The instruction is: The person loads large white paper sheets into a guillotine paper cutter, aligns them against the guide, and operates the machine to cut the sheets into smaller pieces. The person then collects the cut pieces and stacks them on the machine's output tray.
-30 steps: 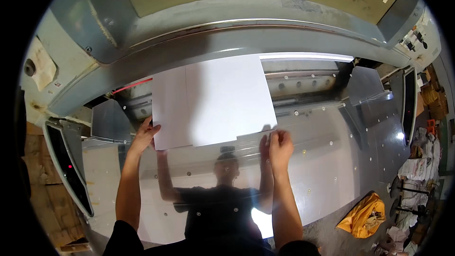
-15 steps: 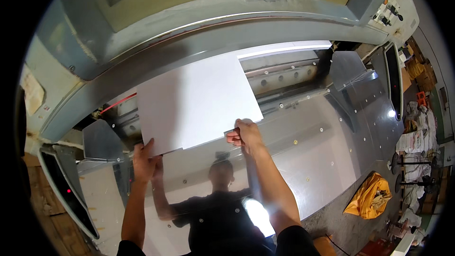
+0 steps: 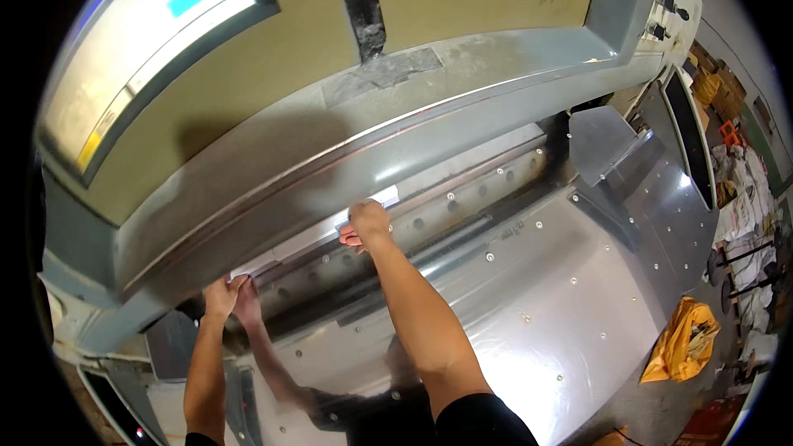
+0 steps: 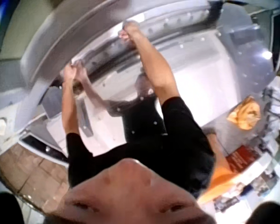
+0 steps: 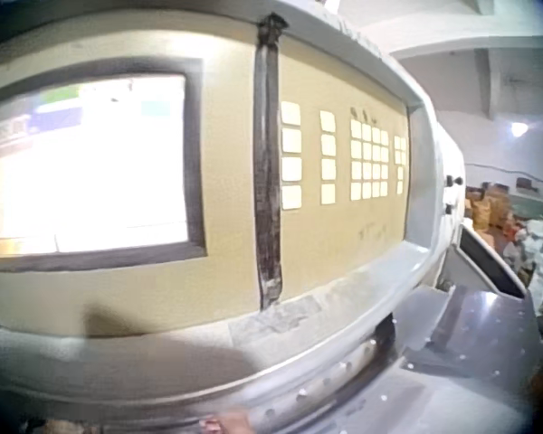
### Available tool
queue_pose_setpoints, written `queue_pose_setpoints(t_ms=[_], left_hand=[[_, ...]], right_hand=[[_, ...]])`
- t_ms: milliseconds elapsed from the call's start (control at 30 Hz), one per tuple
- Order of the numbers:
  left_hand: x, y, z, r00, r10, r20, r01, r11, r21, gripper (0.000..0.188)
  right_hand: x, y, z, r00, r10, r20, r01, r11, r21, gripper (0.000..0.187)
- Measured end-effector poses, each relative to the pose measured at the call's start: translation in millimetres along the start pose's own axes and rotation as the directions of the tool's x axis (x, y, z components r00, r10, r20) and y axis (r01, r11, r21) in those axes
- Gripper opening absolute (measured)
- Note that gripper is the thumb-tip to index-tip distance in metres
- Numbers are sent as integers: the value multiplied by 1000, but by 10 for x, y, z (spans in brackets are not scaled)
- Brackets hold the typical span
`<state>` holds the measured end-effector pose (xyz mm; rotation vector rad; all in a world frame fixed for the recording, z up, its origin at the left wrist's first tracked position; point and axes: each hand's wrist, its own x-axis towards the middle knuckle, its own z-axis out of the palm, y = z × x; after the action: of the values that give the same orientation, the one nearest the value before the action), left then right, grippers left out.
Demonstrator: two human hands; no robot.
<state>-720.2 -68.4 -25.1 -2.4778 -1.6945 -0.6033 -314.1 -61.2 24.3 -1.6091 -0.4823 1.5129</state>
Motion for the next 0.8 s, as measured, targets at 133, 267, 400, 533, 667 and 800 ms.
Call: queue_pose_setpoints(t_ms=[133, 267, 400, 533, 667, 800], left_hand=[[235, -298, 110, 1000, 10, -12, -10, 1000, 25, 42], [338, -339, 160, 1000, -7, -2, 7, 1000, -5, 42], [258, -360, 110, 999, -32, -5, 32, 999, 2, 41], [351, -299, 217, 999, -33, 7, 33, 999, -18, 40], [328, -297, 206, 999, -45, 15, 45, 999, -22, 40], [330, -207, 247, 999, -48, 11, 48, 998, -33, 39]], right_hand=[[307, -260, 83, 999, -44, -17, 44, 999, 8, 29], [471, -326, -20, 998, -57, 7, 57, 997, 44, 28], [454, -279, 68, 997, -52, 58, 48, 997, 65, 28], [424, -296, -22, 983, -22, 182, 4, 995, 99, 27], [182, 243, 236, 904, 54, 423, -128, 981, 148, 27], [261, 108, 693, 933, 31, 359, -107, 975, 195, 26]])
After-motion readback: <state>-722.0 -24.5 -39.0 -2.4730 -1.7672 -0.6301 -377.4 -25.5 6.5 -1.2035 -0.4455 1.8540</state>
